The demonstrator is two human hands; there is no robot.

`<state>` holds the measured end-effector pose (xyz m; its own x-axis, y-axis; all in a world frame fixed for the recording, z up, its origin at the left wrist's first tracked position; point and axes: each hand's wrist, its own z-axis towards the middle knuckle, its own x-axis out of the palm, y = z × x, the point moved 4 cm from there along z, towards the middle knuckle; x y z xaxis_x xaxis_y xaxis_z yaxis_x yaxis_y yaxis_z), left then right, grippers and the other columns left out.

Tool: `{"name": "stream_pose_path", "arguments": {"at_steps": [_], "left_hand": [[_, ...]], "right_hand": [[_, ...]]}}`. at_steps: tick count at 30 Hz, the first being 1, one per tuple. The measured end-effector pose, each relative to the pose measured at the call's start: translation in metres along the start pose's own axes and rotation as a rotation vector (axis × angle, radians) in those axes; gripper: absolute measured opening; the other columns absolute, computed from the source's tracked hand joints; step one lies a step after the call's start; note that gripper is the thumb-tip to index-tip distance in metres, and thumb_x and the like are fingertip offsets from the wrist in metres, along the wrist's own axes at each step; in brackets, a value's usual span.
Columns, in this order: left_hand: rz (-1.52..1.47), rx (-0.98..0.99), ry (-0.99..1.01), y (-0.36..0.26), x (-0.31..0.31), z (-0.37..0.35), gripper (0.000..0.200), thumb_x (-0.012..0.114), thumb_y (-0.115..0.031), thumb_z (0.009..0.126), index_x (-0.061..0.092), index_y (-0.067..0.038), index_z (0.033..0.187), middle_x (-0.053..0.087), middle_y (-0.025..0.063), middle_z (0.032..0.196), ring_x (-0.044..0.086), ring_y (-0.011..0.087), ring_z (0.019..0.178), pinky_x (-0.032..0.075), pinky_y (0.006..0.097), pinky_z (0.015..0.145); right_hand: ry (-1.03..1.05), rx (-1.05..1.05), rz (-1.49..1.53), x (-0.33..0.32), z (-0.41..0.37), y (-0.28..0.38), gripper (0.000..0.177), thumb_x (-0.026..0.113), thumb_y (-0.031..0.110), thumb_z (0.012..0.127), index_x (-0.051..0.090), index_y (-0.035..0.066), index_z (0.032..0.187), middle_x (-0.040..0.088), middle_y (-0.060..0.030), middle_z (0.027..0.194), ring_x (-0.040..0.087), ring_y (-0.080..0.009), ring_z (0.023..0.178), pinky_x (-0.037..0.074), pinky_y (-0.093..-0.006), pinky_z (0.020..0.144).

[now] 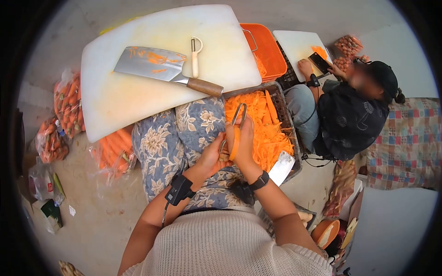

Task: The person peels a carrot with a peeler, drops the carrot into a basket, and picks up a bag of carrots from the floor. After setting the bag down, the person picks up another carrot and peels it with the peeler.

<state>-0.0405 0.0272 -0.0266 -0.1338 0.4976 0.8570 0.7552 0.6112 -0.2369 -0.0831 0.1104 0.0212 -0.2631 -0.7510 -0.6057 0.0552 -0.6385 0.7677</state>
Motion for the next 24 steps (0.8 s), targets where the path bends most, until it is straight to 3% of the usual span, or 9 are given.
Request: {"name": "stream_pose_path", "arguments": {"at_steps": [7,10,13,15,16,18,19,21,24], "left_hand": [[0.213,0.006,-0.095,-0.002,0.004,0.002,0.043,0.025,-0.042,0.097,0.035,-0.015,0.128,0.052,0.0035,0.075,0.047,0.0116,0.051,0.038,0.0222,0.042],[0.321,0.052,-0.055,-0.002,0.004,0.001,0.044,0.026,-0.04,0.096,0.031,-0.015,0.132,0.053,0.0052,0.073,0.047,0.0109,0.048,0.036,0.0206,0.038],[0.384,0.007,-0.106,0.004,-0.002,0.004,0.042,0.028,-0.04,0.096,0.032,-0.016,0.13,0.053,0.0066,0.071,0.046,0.0107,0.046,0.035,0.0201,0.036],[0.346,-0.002,-0.108,0.004,-0.004,0.006,0.04,0.029,-0.04,0.095,0.034,-0.016,0.127,0.054,0.0072,0.07,0.046,0.0108,0.045,0.035,0.0204,0.036],[0.308,-0.016,-0.105,0.003,-0.003,0.006,0.038,0.03,-0.041,0.095,0.035,-0.016,0.124,0.054,0.0079,0.069,0.046,0.011,0.044,0.035,0.0208,0.036],[0.277,-0.015,-0.116,0.001,-0.001,0.004,0.036,0.031,-0.041,0.095,0.037,-0.016,0.12,0.054,0.0082,0.068,0.046,0.0112,0.044,0.035,0.0209,0.035],[0.246,-0.018,-0.128,0.0,0.0,0.003,0.033,0.032,-0.041,0.095,0.038,-0.016,0.116,0.054,0.0084,0.067,0.047,0.0113,0.043,0.034,0.021,0.035],[0.248,-0.029,-0.11,0.0,-0.002,0.002,0.032,0.032,-0.041,0.095,0.038,-0.016,0.114,0.054,0.0087,0.067,0.047,0.0116,0.043,0.034,0.0209,0.035],[0.254,-0.063,-0.098,0.002,-0.001,0.0,0.03,0.032,-0.04,0.095,0.038,-0.016,0.112,0.054,0.009,0.066,0.047,0.0118,0.043,0.034,0.0209,0.034]], "right_hand": [[0.097,0.137,-0.041,-0.003,0.008,-0.01,0.028,0.056,0.021,0.082,0.046,-0.004,0.088,0.048,-0.0165,0.083,0.048,-0.0308,0.082,0.038,-0.038,0.074],[0.02,0.112,-0.051,-0.003,0.015,-0.027,0.029,0.056,0.023,0.081,0.047,-0.005,0.082,0.05,-0.0172,0.084,0.049,-0.0314,0.077,0.038,-0.0393,0.068],[0.044,0.279,0.081,0.0,0.029,-0.055,0.03,0.056,0.023,0.081,0.048,-0.005,0.077,0.052,-0.0186,0.081,0.051,-0.0334,0.072,0.039,-0.0404,0.063],[0.02,0.223,-0.076,0.005,0.035,-0.069,0.035,0.056,0.029,0.081,0.049,-0.005,0.079,0.061,-0.0171,0.073,0.062,-0.0222,0.066,0.044,-0.0302,0.055],[0.021,0.22,-0.074,0.009,0.035,-0.08,0.035,0.056,0.029,0.081,0.049,-0.005,0.079,0.061,-0.0171,0.073,0.062,-0.0222,0.066,0.044,-0.0302,0.055],[0.025,-0.094,-0.117,0.016,0.036,-0.08,0.036,0.056,0.031,0.082,0.049,-0.005,0.081,0.06,-0.0163,0.073,0.063,-0.0213,0.068,0.045,-0.0307,0.055],[0.022,-0.098,-0.116,0.017,0.039,-0.082,0.036,0.056,0.031,0.082,0.049,-0.005,0.081,0.06,-0.0163,0.073,0.063,-0.0213,0.068,0.045,-0.0307,0.055],[-0.035,0.327,0.026,0.018,0.045,-0.102,0.041,0.057,0.034,0.078,0.05,-0.007,0.078,0.055,-0.0207,0.076,0.055,-0.0305,0.067,0.043,-0.0389,0.061],[-0.064,0.362,0.047,0.014,0.055,-0.118,0.038,0.056,0.032,0.078,0.05,-0.005,0.078,0.056,-0.0186,0.074,0.057,-0.0278,0.062,0.046,-0.0378,0.056]]}}
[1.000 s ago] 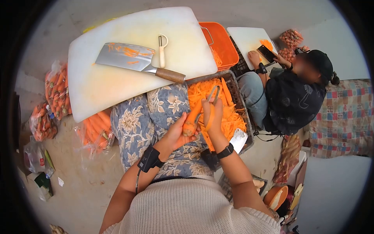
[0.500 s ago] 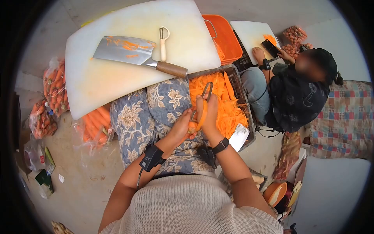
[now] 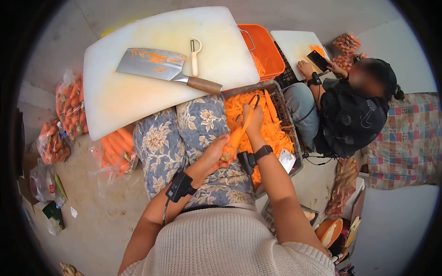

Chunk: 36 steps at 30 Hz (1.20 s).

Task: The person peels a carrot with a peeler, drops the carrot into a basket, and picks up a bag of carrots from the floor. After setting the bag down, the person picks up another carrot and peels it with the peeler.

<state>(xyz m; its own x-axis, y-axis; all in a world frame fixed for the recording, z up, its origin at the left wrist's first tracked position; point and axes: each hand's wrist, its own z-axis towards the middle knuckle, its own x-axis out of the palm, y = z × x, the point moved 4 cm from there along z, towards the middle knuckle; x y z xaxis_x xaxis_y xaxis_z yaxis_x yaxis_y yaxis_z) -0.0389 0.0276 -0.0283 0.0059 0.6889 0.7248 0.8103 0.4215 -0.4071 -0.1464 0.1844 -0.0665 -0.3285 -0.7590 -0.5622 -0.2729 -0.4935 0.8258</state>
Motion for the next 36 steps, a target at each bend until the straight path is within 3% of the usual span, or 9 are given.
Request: {"name": "stream_pose_path", "arguments": {"at_steps": [4,6,8,11,15,18,21,28,36], "left_hand": [[-0.005,-0.049,0.01,-0.002,0.001,-0.003,0.032,0.031,-0.04,0.095,0.039,-0.016,0.114,0.054,0.0091,0.067,0.046,0.0119,0.042,0.032,0.0208,0.035],[-0.001,-0.029,0.077,-0.005,0.001,-0.008,0.034,0.031,-0.041,0.095,0.039,-0.016,0.116,0.054,0.0092,0.068,0.047,0.012,0.044,0.033,0.021,0.037],[0.008,-0.008,0.144,-0.007,-0.002,-0.01,0.037,0.03,-0.042,0.095,0.038,-0.015,0.119,0.055,0.0093,0.069,0.048,0.0121,0.046,0.034,0.0211,0.038],[-0.196,0.0,0.145,-0.002,-0.009,-0.006,0.043,0.027,-0.047,0.095,0.039,-0.015,0.122,0.055,0.0088,0.071,0.049,0.0119,0.05,0.036,0.0217,0.041],[-0.235,0.058,0.172,-0.008,-0.002,-0.009,0.05,0.023,-0.053,0.094,0.042,-0.014,0.119,0.055,0.0076,0.072,0.049,0.0109,0.053,0.036,0.0217,0.042],[-0.198,0.079,0.146,-0.01,0.001,-0.011,0.052,0.023,-0.054,0.093,0.043,-0.014,0.117,0.055,0.0071,0.072,0.049,0.0103,0.051,0.035,0.021,0.041],[-0.197,0.102,0.107,-0.01,0.001,-0.01,0.05,0.024,-0.053,0.093,0.045,-0.013,0.114,0.055,0.0062,0.069,0.046,0.0099,0.046,0.033,0.0202,0.038],[-0.195,0.017,0.076,-0.009,-0.005,-0.005,0.039,0.028,-0.046,0.095,0.049,-0.013,0.097,0.052,0.0052,0.061,0.039,0.0092,0.035,0.027,0.02,0.031],[-0.144,0.026,0.042,-0.011,-0.004,-0.008,0.033,0.031,-0.043,0.095,0.044,-0.014,0.103,0.053,0.0084,0.062,0.039,0.0098,0.034,0.027,0.0196,0.031]], "right_hand": [[0.084,0.209,0.181,0.001,0.006,-0.006,0.035,0.056,0.028,0.078,0.051,-0.006,0.079,0.056,-0.0156,0.068,0.059,-0.0247,0.059,0.047,-0.0351,0.048],[-0.051,0.284,0.351,-0.006,0.013,-0.012,0.026,0.058,0.021,0.078,0.046,-0.002,0.083,0.042,-0.0028,0.056,0.057,-0.0203,0.049,0.036,-0.0286,0.039],[0.125,0.326,0.312,-0.012,0.025,-0.031,0.029,0.057,0.018,0.08,0.044,-0.004,0.095,0.044,-0.0049,0.064,0.061,-0.0241,0.063,0.046,-0.0316,0.046],[0.122,0.318,0.475,-0.03,-0.003,0.002,0.049,0.053,0.023,0.086,0.032,-0.003,0.121,0.048,-0.0131,0.103,0.052,-0.0292,0.107,0.05,-0.0435,0.086],[0.14,0.14,0.439,-0.03,-0.048,0.056,0.043,0.053,0.023,0.086,0.041,-0.002,0.118,0.049,-0.0148,0.111,0.049,-0.0276,0.111,0.045,-0.0407,0.089],[0.152,-0.115,0.237,-0.028,-0.08,0.087,0.026,0.058,0.019,0.083,0.047,-0.001,0.093,0.048,-0.0162,0.102,0.051,-0.0241,0.093,0.043,-0.0332,0.076],[0.131,-0.298,-0.001,-0.02,-0.102,0.11,0.031,0.059,0.018,0.081,0.047,-0.004,0.099,0.048,-0.0188,0.103,0.049,-0.0287,0.096,0.039,-0.0352,0.084],[0.2,-0.21,0.035,-0.006,-0.091,0.092,0.033,0.057,0.018,0.082,0.048,-0.005,0.103,0.048,-0.0189,0.1,0.046,-0.0325,0.095,0.037,-0.0384,0.084],[0.167,-0.134,0.065,-0.005,-0.079,0.082,0.027,0.058,0.021,0.08,0.05,-0.004,0.089,0.05,-0.0156,0.085,0.048,-0.0298,0.084,0.038,-0.0369,0.075]]}}
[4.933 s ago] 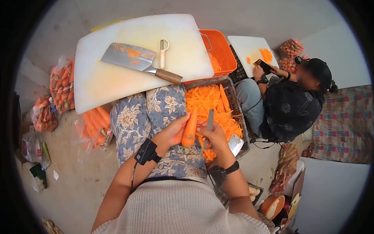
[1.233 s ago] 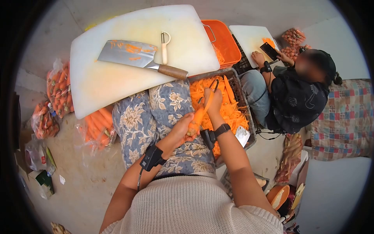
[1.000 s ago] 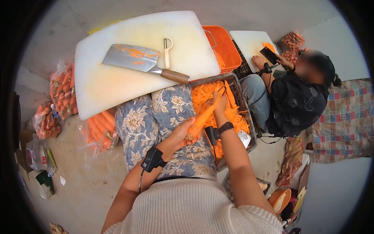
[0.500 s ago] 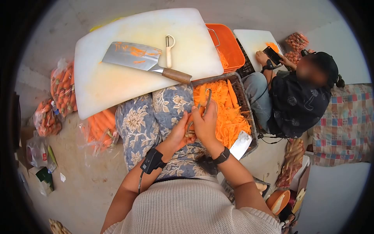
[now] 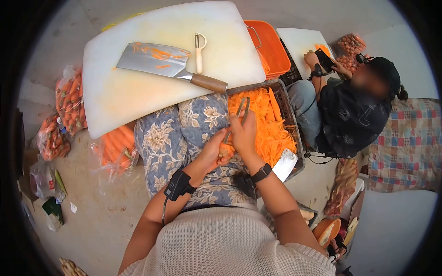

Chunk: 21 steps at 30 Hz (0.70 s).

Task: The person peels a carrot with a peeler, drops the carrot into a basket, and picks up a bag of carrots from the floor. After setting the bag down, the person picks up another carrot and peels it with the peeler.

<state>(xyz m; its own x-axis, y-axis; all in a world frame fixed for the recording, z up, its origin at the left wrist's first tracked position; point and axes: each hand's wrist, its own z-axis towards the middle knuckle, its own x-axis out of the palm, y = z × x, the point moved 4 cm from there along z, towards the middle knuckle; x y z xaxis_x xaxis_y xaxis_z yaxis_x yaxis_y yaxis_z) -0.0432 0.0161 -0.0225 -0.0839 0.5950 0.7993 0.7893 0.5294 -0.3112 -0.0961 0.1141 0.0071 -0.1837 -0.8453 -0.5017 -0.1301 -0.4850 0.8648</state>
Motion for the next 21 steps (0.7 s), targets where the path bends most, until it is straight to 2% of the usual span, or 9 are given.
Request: {"name": "stream_pose_path", "arguments": {"at_steps": [1,3,7,10,12,13,15,18,21], "left_hand": [[0.043,0.007,-0.011,0.001,-0.001,-0.001,0.031,0.031,-0.042,0.095,0.043,-0.015,0.106,0.053,0.0093,0.063,0.039,0.0099,0.034,0.027,0.0195,0.03],[0.084,0.026,-0.008,0.004,-0.001,0.0,0.03,0.032,-0.041,0.095,0.041,-0.016,0.107,0.053,0.0102,0.063,0.038,0.0098,0.034,0.026,0.0193,0.03],[0.074,0.011,-0.047,0.003,-0.002,0.001,0.028,0.033,-0.04,0.095,0.04,-0.016,0.108,0.053,0.0124,0.064,0.037,0.0097,0.033,0.026,0.0189,0.03],[0.055,-0.016,-0.049,0.002,-0.001,0.001,0.027,0.033,-0.039,0.095,0.039,-0.016,0.108,0.053,0.0125,0.064,0.037,0.0096,0.033,0.026,0.0186,0.029],[0.063,-0.016,-0.042,0.003,-0.001,0.001,0.027,0.033,-0.039,0.095,0.038,-0.016,0.107,0.053,0.0125,0.064,0.038,0.0095,0.033,0.026,0.0183,0.029],[0.076,-0.013,-0.019,0.003,-0.001,0.001,0.026,0.033,-0.039,0.095,0.038,-0.017,0.107,0.053,0.0124,0.064,0.037,0.0093,0.033,0.026,0.0179,0.029],[0.093,-0.01,0.004,0.003,0.0,0.001,0.025,0.033,-0.038,0.095,0.038,-0.017,0.107,0.053,0.0123,0.064,0.037,0.0091,0.033,0.025,0.0176,0.029],[0.104,-0.007,-0.015,0.002,0.002,-0.001,0.024,0.033,-0.038,0.095,0.037,-0.017,0.107,0.053,0.0121,0.064,0.037,0.0087,0.033,0.025,0.017,0.029],[0.111,-0.021,-0.008,-0.001,0.002,-0.004,0.027,0.032,-0.037,0.095,0.038,-0.016,0.111,0.052,0.0099,0.064,0.038,0.0086,0.036,0.027,0.0175,0.032]], "right_hand": [[-0.001,-0.001,0.0,-0.001,0.01,-0.014,0.027,0.058,0.021,0.08,0.05,-0.004,0.089,0.05,-0.0156,0.085,0.048,-0.0298,0.084,0.038,-0.0369,0.075],[-0.01,0.145,-0.023,-0.005,0.032,-0.039,0.029,0.06,0.024,0.079,0.051,-0.004,0.079,0.051,-0.0162,0.082,0.05,-0.0302,0.08,0.039,-0.0378,0.072],[-0.037,0.093,-0.129,-0.002,0.038,-0.041,0.033,0.06,0.029,0.078,0.052,-0.004,0.074,0.052,-0.0171,0.079,0.05,-0.0311,0.078,0.039,-0.0385,0.071],[-0.054,0.176,-0.075,-0.001,0.048,-0.059,0.036,0.059,0.031,0.077,0.052,-0.004,0.072,0.054,-0.0156,0.073,0.052,-0.029,0.071,0.04,-0.039,0.067],[-0.08,0.288,0.003,-0.004,0.052,-0.065,0.036,0.059,0.031,0.076,0.051,-0.004,0.071,0.054,-0.0123,0.065,0.052,-0.0247,0.059,0.04,-0.038,0.057],[-0.081,0.287,0.006,-0.004,0.052,-0.064,0.036,0.059,0.031,0.076,0.051,-0.004,0.071,0.054,-0.0123,0.065,0.052,-0.0247,0.059,0.04,-0.038,0.057],[-0.09,0.364,-0.002,-0.006,0.052,-0.064,0.034,0.06,0.029,0.075,0.051,-0.003,0.068,0.054,-0.0101,0.061,0.05,-0.0196,0.051,0.038,-0.0355,0.048],[-0.023,0.439,0.142,-0.001,0.055,-0.08,0.032,0.059,0.028,0.076,0.051,0.0,0.064,0.051,-0.0082,0.058,0.047,-0.0173,0.049,0.036,-0.0336,0.046],[-0.076,0.457,0.218,-0.002,0.065,-0.092,0.031,0.058,0.027,0.077,0.048,0.002,0.061,0.045,-0.0056,0.054,0.046,-0.0169,0.048,0.035,-0.0333,0.045]]}}
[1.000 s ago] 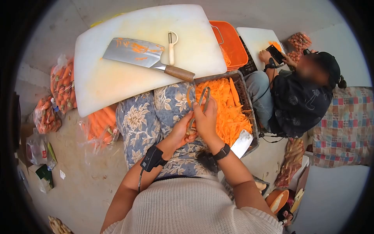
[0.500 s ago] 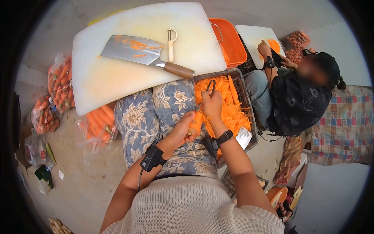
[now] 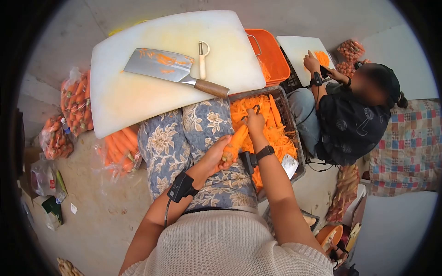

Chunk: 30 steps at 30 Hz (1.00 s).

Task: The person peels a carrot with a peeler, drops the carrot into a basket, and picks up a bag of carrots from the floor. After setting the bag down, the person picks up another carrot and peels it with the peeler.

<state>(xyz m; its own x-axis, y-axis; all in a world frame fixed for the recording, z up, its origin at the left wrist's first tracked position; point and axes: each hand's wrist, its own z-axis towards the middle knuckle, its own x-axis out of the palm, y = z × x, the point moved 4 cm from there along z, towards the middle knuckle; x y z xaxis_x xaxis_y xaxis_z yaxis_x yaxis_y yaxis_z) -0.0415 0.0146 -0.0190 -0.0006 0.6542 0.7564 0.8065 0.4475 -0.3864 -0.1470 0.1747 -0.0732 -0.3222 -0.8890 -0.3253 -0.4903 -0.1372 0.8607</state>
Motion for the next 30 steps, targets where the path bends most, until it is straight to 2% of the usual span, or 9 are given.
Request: {"name": "stream_pose_path", "arguments": {"at_steps": [7,9,11,12,13,17,20,22,30], "left_hand": [[-0.07,0.003,0.115,0.001,-0.001,-0.003,0.03,0.032,-0.041,0.095,0.04,-0.015,0.107,0.052,0.0096,0.063,0.036,0.0081,0.035,0.027,0.0179,0.032],[-0.082,0.02,0.191,-0.002,-0.001,-0.004,0.031,0.032,-0.042,0.095,0.041,-0.014,0.106,0.052,0.0096,0.063,0.036,0.0083,0.035,0.027,0.0184,0.032],[-0.166,-0.014,0.172,0.005,-0.007,0.0,0.041,0.033,-0.046,0.094,0.045,-0.011,0.11,0.054,0.0103,0.066,0.04,0.0103,0.037,0.029,0.02,0.034],[-0.173,-0.012,0.17,0.004,-0.006,0.0,0.041,0.033,-0.046,0.094,0.045,-0.011,0.11,0.054,0.0103,0.066,0.04,0.0103,0.037,0.029,0.02,0.034],[-0.181,0.002,0.145,0.003,-0.005,0.0,0.041,0.033,-0.047,0.094,0.045,-0.011,0.11,0.054,0.0101,0.066,0.042,0.0107,0.04,0.03,0.0208,0.036],[-0.211,0.045,0.092,0.003,0.0,0.0,0.043,0.032,-0.048,0.093,0.045,-0.011,0.11,0.055,0.0091,0.068,0.046,0.0115,0.045,0.033,0.0218,0.039],[-0.203,0.081,0.08,0.009,-0.004,0.006,0.041,0.03,-0.048,0.094,0.045,-0.013,0.108,0.055,0.0075,0.068,0.046,0.0109,0.045,0.033,0.022,0.039],[-0.171,0.104,0.022,0.009,0.0,0.005,0.04,0.03,-0.048,0.094,0.044,-0.013,0.107,0.055,0.0065,0.068,0.045,0.0105,0.044,0.033,0.0218,0.038],[-0.111,0.112,-0.052,0.0,0.001,0.004,0.034,0.027,-0.039,0.097,0.041,-0.014,0.115,0.049,0.0026,0.062,0.04,0.0092,0.037,0.028,0.0206,0.034]], "right_hand": [[-0.045,-0.063,-0.105,-0.013,0.007,0.008,0.034,0.055,0.024,0.079,0.036,0.008,0.055,0.032,-0.0025,0.05,0.035,-0.0151,0.043,0.033,-0.034,0.045],[-0.097,0.097,0.063,-0.028,0.01,0.001,0.036,0.053,0.023,0.08,0.031,0.009,0.054,0.029,-0.0015,0.049,0.029,-0.0142,0.043,0.033,-0.0343,0.045],[-0.108,0.067,0.061,-0.037,0.01,-0.006,0.034,0.053,0.023,0.082,0.032,0.008,0.059,0.03,-0.0011,0.053,0.03,-0.0142,0.045,0.033,-0.0322,0.045],[-0.085,0.023,0.075,-0.038,0.001,0.0,0.027,0.053,0.025,0.082,0.039,0.002,0.078,0.039,-0.0056,0.069,0.04,-0.0159,0.058,0.039,-0.0329,0.052],[-0.067,-0.017,0.093,-0.038,-0.011,0.007,0.034,0.054,0.027,0.083,0.047,-0.004,0.097,0.048,-0.0102,0.085,0.049,-0.0175,0.071,0.045,-0.0336,0.059],[-0.048,-0.18,0.132,-0.025,-0.07,0.044,0.019,0.053,0.019,0.084,0.041,0.006,0.077,0.038,-0.0044,0.067,0.039,-0.0142,0.056,0.04,-0.0319,0.054],[0.001,-0.398,0.108,-0.009,-0.112,0.063,0.016,0.054,0.014,0.084,0.043,0.003,0.084,0.043,-0.0082,0.077,0.045,-0.0181,0.069,0.042,-0.0332,0.067],[0.026,-0.662,-0.25,0.005,-0.135,0.077,0.022,0.056,0.013,0.082,0.042,-0.001,0.092,0.044,-0.0118,0.09,0.045,-0.0233,0.084,0.039,-0.0338,0.078],[0.062,-0.625,-0.288,0.017,-0.116,0.064,0.025,0.058,0.014,0.08,0.045,-0.003,0.093,0.044,-0.016,0.091,0.044,-0.0296,0.089,0.036,-0.0371,0.08]]}}
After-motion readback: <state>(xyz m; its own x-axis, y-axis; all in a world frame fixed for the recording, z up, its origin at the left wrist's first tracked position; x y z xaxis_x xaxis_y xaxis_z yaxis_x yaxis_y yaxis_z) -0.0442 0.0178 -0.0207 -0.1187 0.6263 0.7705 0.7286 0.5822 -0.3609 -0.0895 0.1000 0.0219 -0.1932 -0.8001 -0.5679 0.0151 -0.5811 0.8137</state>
